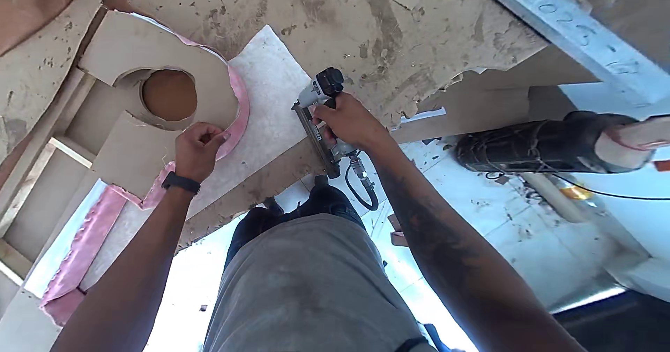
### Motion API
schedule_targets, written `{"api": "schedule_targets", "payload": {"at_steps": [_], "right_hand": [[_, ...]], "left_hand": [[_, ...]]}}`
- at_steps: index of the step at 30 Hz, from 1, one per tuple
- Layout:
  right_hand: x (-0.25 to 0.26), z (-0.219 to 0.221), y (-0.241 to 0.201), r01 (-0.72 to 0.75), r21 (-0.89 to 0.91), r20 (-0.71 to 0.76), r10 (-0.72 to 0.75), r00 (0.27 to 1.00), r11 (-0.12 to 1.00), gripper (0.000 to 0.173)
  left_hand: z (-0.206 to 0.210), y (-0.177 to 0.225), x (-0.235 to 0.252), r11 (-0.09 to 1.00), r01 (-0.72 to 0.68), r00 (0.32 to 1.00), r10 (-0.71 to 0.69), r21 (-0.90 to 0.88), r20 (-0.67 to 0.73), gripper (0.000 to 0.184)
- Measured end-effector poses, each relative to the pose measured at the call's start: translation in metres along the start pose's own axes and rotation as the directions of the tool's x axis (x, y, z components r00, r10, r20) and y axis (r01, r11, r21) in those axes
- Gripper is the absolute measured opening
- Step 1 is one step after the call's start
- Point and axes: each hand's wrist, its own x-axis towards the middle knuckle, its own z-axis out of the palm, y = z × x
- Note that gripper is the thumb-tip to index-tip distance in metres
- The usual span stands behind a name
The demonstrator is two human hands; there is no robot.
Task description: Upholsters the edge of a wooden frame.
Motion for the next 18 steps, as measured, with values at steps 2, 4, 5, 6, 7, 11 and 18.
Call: {"api": "schedule_targets", "payload": {"at_steps": [2,4,5,6,7,11,18], "right_hand": [[-0.004,0.006,-0.003,0.025,-0.06,0.001,-0.025,1.0,0.998,0.039],[-0.013,0.016,-0.01,0.087,-0.172,0.009,-0.086,0.996,0.981,0.037],[-0.019,0.023,-0.014,0.131,-0.227,0.013,-0.131,0.991,0.965,0.036],[-0.025,0.03,-0.02,0.171,-0.282,0.022,-0.172,0.985,0.944,0.035],[-0.03,0.039,-0.026,0.207,-0.321,0.037,-0.206,0.978,0.924,0.034],[-0.039,0.083,-0.051,0.28,-0.367,0.076,-0.271,0.96,0.887,0.03],[-0.026,0.139,-0.079,0.3,-0.596,0.104,-0.299,0.949,0.745,0.029]], "left_hand": [[0.001,0.0,0.001,1.0,0.006,1.0,-0.006,0.023,-0.026,0.022],[0.0,-0.002,0.003,0.997,0.021,0.999,-0.019,0.07,-0.028,0.025],[-0.001,-0.005,0.005,0.995,0.036,0.999,-0.034,0.09,-0.025,0.026],[-0.002,-0.007,0.008,0.994,0.044,0.999,-0.042,0.104,-0.02,0.03],[-0.004,-0.009,0.011,0.992,0.056,0.998,-0.056,0.115,-0.002,0.036],[-0.012,-0.017,0.021,0.987,0.066,0.995,-0.076,0.148,0.061,0.039],[-0.019,-0.024,0.026,0.983,0.004,0.993,-0.026,0.184,0.118,0.031]]}}
